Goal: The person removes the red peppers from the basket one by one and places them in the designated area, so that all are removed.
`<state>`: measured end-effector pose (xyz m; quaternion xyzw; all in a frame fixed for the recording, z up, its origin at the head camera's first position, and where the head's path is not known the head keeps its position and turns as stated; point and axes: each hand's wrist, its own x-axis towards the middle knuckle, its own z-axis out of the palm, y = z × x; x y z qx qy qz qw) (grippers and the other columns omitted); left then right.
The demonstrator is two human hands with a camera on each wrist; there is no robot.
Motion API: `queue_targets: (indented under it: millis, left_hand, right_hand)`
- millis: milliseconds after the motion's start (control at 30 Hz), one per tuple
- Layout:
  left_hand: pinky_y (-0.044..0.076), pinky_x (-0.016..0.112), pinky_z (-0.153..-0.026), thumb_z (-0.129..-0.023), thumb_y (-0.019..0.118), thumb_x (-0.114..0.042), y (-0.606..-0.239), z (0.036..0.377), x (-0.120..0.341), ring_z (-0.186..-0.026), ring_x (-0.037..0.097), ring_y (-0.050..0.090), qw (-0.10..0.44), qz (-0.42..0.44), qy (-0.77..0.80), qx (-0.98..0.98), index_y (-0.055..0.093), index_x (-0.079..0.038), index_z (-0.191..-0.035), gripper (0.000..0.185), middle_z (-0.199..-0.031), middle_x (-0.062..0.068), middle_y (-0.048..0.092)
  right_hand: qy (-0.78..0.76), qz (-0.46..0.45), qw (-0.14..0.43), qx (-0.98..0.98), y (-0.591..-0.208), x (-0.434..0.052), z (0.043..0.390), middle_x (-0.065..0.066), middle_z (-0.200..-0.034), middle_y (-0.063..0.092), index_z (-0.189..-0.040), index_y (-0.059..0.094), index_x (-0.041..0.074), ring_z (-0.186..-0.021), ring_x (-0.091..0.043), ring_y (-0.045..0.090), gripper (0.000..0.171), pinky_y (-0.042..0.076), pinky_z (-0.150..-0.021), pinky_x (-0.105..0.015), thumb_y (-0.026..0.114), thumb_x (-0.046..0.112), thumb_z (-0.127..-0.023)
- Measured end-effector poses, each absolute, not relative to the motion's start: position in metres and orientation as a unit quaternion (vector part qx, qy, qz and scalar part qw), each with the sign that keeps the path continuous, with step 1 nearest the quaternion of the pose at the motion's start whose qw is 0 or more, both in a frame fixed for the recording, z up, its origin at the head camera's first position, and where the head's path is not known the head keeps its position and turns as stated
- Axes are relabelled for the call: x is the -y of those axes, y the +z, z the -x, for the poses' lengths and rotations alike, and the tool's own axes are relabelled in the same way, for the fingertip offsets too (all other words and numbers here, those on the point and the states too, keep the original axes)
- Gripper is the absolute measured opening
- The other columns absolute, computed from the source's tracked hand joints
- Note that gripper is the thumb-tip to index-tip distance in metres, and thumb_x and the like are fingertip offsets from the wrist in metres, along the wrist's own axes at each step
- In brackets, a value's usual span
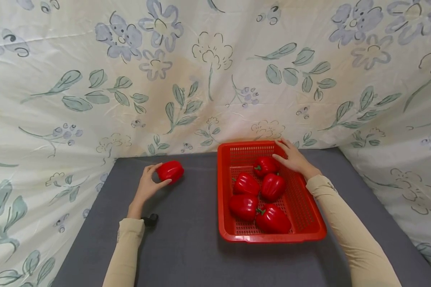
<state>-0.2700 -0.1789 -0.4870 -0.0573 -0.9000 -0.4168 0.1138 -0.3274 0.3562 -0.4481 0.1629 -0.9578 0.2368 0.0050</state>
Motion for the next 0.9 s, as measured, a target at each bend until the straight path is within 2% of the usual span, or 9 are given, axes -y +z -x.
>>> queue_targets:
  millis: [500,900]
  left_hand:
    - [0.045,0.052,-0.092,-0.075,0.077,-0.03,-0.494,0.261,0.202,-0.115,0.033,0.041,0.113,0.031,-0.401,0.909,0.046,-0.008,-0.134,0.07,-0.126,0.016,0.039]
    - [0.042,0.053,-0.094,-0.078,0.075,-0.03,-0.496,0.254,0.208,-0.115,0.035,0.04,0.101,0.015,-0.4,0.911,0.042,-0.006,-0.136,0.071,-0.127,0.018,0.036]
  right_hand:
    - [0.243,-0.169,0.014,0.955,-0.454,-0.358,0.33,-0.021,-0.153,0.007,-0.148,0.02,0.011,-0.137,-0.046,0.008,0.071,0.013,-0.103,-0.068,0.05,0.044,-0.092]
    - [0.24,-0.176,0.01,0.955,-0.449,-0.358,0.327,-0.022,-0.153,0.006,-0.148,0.019,0.009,-0.137,-0.047,0.008,0.07,0.012,-0.103,-0.068,0.049,0.041,-0.093]
